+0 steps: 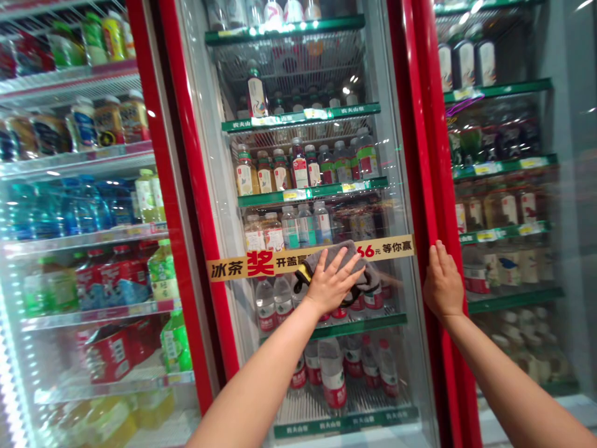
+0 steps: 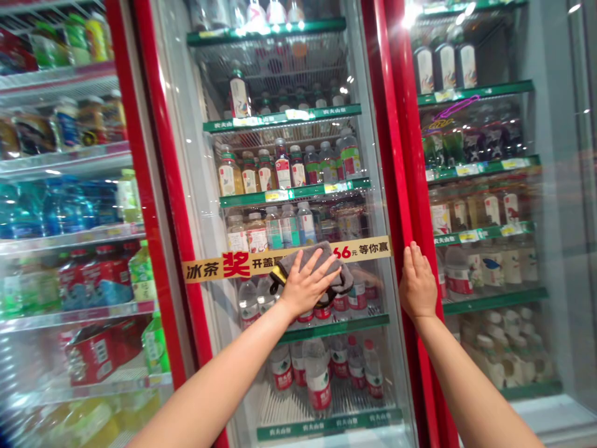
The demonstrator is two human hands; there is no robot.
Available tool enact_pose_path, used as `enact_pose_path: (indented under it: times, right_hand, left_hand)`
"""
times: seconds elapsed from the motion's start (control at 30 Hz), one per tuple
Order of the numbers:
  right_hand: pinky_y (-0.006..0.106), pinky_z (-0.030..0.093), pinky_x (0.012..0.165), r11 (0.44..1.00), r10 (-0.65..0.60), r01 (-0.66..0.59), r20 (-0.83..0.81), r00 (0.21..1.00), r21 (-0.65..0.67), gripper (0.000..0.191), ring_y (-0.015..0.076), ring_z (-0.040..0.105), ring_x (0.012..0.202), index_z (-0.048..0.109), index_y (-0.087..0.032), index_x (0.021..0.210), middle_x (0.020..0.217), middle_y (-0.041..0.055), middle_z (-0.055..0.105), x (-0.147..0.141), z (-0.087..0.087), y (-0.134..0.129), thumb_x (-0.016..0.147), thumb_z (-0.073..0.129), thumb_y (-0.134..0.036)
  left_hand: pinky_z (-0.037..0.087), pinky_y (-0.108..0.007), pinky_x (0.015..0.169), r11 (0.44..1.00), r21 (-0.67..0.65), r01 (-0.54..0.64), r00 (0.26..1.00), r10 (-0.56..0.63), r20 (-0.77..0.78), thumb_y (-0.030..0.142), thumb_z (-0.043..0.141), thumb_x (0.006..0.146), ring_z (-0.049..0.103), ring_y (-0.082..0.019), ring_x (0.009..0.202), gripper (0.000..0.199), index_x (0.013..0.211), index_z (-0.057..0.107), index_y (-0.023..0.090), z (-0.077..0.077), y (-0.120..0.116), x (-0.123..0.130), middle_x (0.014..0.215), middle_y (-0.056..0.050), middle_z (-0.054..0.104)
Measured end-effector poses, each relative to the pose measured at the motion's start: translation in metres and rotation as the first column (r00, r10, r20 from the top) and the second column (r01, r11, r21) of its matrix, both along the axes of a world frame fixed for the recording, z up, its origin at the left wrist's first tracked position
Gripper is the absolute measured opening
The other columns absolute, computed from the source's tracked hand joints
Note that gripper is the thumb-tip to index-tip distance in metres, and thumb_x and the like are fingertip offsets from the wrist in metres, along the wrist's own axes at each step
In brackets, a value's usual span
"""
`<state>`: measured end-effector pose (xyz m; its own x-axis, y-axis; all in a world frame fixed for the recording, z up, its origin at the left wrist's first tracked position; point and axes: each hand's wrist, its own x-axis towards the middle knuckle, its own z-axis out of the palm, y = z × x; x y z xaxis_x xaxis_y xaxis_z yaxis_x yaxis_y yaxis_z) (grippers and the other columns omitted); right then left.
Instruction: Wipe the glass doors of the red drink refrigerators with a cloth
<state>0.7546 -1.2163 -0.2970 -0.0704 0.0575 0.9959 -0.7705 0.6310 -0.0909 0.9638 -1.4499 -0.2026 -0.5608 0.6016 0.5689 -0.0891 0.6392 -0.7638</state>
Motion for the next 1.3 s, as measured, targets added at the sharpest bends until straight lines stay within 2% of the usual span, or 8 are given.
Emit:
enact_pose_path:
  times: [0.17, 0.4, 0.63, 0.87, 0.97, 1.1, 1.2, 1.3]
  right_hand:
    - [0.053, 0.040, 0.118, 1.000, -0.013, 0.013, 0.011, 1.000, -0.007, 0.076, 0.0285, 0.035, 0.149, 0.014, -0.020, 0.163, 0.162, 0.0192, 0.033, 0.000, -0.001, -0.001, 0.093, 0.039, -0.004]
    - [0.053, 0.041, 0.117, 0.999, -0.032, 0.031, -0.026, 0.999, -0.019, 0.079, 0.0285, 0.036, 0.149, 0.013, -0.021, 0.163, 0.162, 0.0180, 0.033, -0.001, -0.001, -0.003, 0.092, 0.042, -0.003]
    - [0.052, 0.041, 0.118, 1.000, -0.031, 0.031, -0.011, 0.999, 0.006, 0.078, 0.0295, 0.036, 0.149, 0.014, -0.018, 0.163, 0.163, 0.0185, 0.032, 0.000, -0.003, -0.001, 0.093, 0.044, -0.006]
    - [0.054, 0.040, 0.117, 0.999, -0.038, 0.038, -0.005, 0.999, 0.001, 0.073, 0.0322, 0.037, 0.148, 0.019, -0.014, 0.162, 0.162, 0.0207, 0.033, -0.003, -0.007, -0.001, 0.093, 0.042, -0.007]
    - [0.056, 0.040, 0.117, 1.000, -0.001, 0.001, 0.011, 1.000, -0.001, 0.069, 0.0346, 0.037, 0.148, 0.024, -0.009, 0.160, 0.161, 0.0234, 0.034, -0.001, -0.007, 0.000, 0.093, 0.041, -0.008]
    - [0.060, 0.039, 0.116, 0.997, 0.075, -0.075, 0.036, 0.997, -0.005, 0.071, 0.0381, 0.036, 0.148, 0.026, -0.011, 0.160, 0.162, 0.0229, 0.032, 0.002, -0.008, 0.002, 0.092, 0.042, -0.009]
    - [0.061, 0.038, 0.117, 0.998, 0.064, -0.064, 0.040, 0.997, 0.015, 0.077, 0.0366, 0.032, 0.150, 0.017, -0.015, 0.163, 0.165, 0.0202, 0.027, 0.001, -0.009, 0.004, 0.090, 0.042, -0.006]
    - [0.061, 0.036, 0.118, 0.998, 0.042, -0.043, 0.024, 0.999, 0.046, 0.081, 0.0348, 0.028, 0.152, 0.011, -0.015, 0.163, 0.166, 0.0200, 0.023, 0.000, -0.009, 0.005, 0.089, 0.042, -0.005]
  left_hand:
    - [-0.004, -0.068, 0.124, 0.949, 0.299, -0.099, 0.972, 0.156, -0.175, 0.029, 0.060, 0.092, 0.006, -0.032, 0.157, 0.067, 0.155, 0.039, 0.032, 0.030, -0.019, 0.022, 0.163, -0.003, 0.032]
    - [-0.008, -0.064, 0.125, 0.990, 0.123, -0.074, 0.987, 0.090, -0.130, 0.033, 0.062, 0.091, 0.004, -0.030, 0.157, 0.058, 0.148, 0.050, 0.033, -0.011, -0.030, 0.042, 0.162, -0.001, 0.036]
    - [-0.003, -0.066, 0.125, 0.932, 0.347, -0.106, 0.953, 0.195, -0.232, 0.027, 0.055, 0.094, 0.002, -0.030, 0.157, 0.063, 0.155, 0.040, 0.032, 0.039, -0.036, 0.041, 0.164, -0.001, 0.032]
    - [-0.003, -0.063, 0.126, 0.967, 0.226, -0.114, 0.961, 0.165, -0.223, 0.026, 0.058, 0.092, 0.000, -0.029, 0.157, 0.058, 0.149, 0.049, 0.032, -0.021, -0.060, 0.080, 0.162, 0.001, 0.037]
    - [-0.005, -0.062, 0.126, 0.986, 0.110, -0.126, 0.985, 0.137, -0.101, 0.030, 0.056, 0.095, 0.007, -0.029, 0.157, 0.056, 0.150, 0.047, 0.036, -0.010, -0.054, 0.073, 0.162, 0.004, 0.036]
    - [0.001, -0.064, 0.126, 0.879, 0.430, -0.207, 0.924, 0.320, -0.209, 0.026, 0.055, 0.095, 0.014, -0.031, 0.156, 0.062, 0.154, 0.039, 0.035, 0.018, -0.056, 0.075, 0.163, -0.001, 0.036]
    - [0.008, -0.064, 0.126, 0.777, 0.603, -0.178, 0.849, 0.432, -0.305, 0.020, 0.054, 0.093, 0.011, -0.033, 0.157, 0.066, 0.156, 0.038, 0.029, 0.006, -0.061, 0.088, 0.164, -0.006, 0.034]
    - [0.011, -0.063, 0.126, 0.839, 0.503, -0.205, 0.911, 0.352, -0.215, 0.020, 0.056, 0.093, 0.012, -0.033, 0.157, 0.064, 0.154, 0.041, 0.030, -0.015, -0.062, 0.099, 0.162, -0.005, 0.039]
